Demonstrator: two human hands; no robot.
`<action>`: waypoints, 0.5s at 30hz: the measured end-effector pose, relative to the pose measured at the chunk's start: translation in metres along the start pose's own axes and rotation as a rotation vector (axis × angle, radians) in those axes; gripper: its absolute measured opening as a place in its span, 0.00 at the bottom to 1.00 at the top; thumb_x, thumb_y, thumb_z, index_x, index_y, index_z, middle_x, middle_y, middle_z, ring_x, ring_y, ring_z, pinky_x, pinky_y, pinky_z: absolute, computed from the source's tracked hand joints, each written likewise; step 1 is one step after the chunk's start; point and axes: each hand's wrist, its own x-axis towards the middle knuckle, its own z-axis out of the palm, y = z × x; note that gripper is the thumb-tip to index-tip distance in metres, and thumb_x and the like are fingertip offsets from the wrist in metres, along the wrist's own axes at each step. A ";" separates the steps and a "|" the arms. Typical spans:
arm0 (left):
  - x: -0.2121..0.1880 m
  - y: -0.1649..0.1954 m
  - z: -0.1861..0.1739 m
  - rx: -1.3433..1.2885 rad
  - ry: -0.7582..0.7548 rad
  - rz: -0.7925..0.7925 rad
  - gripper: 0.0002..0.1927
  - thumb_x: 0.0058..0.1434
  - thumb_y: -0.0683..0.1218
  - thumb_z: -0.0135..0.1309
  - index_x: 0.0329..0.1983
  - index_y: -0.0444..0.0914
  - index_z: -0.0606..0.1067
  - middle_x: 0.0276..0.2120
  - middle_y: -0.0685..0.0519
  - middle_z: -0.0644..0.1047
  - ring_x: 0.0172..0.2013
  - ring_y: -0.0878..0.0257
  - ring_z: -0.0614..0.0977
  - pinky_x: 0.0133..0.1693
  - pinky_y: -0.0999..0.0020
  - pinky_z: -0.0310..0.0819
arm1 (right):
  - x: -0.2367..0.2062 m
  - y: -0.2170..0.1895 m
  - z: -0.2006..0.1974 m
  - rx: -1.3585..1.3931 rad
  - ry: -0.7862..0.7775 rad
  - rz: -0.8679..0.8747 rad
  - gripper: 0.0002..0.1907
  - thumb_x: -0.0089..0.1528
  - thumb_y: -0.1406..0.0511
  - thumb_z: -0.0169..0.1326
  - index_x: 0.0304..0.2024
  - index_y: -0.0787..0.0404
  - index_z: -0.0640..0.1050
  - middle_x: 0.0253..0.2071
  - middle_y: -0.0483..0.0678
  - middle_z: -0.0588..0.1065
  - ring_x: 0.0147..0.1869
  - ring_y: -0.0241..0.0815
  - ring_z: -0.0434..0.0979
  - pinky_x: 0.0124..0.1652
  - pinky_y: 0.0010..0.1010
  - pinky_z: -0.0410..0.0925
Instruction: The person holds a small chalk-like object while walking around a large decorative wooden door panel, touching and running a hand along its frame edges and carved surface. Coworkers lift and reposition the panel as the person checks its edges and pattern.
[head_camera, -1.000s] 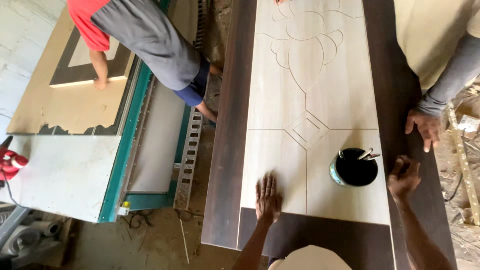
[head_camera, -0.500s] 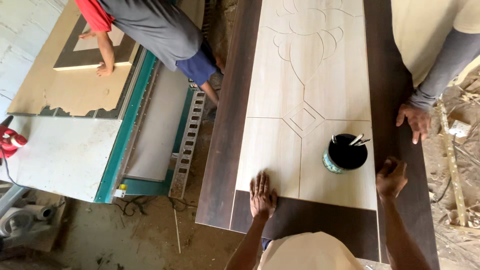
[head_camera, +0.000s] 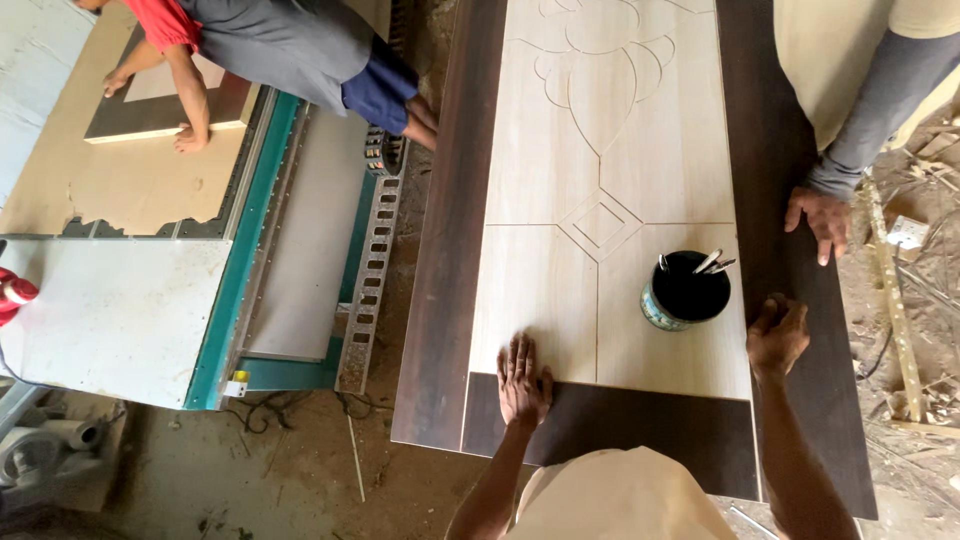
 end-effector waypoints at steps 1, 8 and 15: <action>0.001 -0.001 0.001 -0.006 0.009 0.002 0.33 0.69 0.54 0.42 0.75 0.36 0.59 0.75 0.47 0.58 0.75 0.53 0.54 0.73 0.49 0.37 | 0.001 0.000 0.001 -0.011 -0.002 -0.004 0.08 0.77 0.66 0.53 0.47 0.67 0.75 0.42 0.60 0.79 0.45 0.57 0.82 0.43 0.45 0.74; -0.005 -0.007 0.013 -0.047 0.021 -0.004 0.33 0.67 0.53 0.45 0.74 0.36 0.62 0.75 0.47 0.59 0.76 0.52 0.55 0.74 0.47 0.39 | 0.001 0.000 -0.002 -0.023 -0.051 0.013 0.08 0.77 0.66 0.50 0.51 0.67 0.73 0.40 0.58 0.77 0.37 0.54 0.78 0.35 0.45 0.71; -0.014 -0.015 0.025 -0.063 0.044 -0.021 0.33 0.67 0.54 0.46 0.74 0.37 0.63 0.75 0.49 0.59 0.76 0.55 0.56 0.76 0.48 0.42 | 0.003 -0.032 -0.003 0.080 0.059 -0.095 0.14 0.78 0.65 0.48 0.55 0.75 0.70 0.45 0.57 0.80 0.42 0.49 0.81 0.41 0.40 0.74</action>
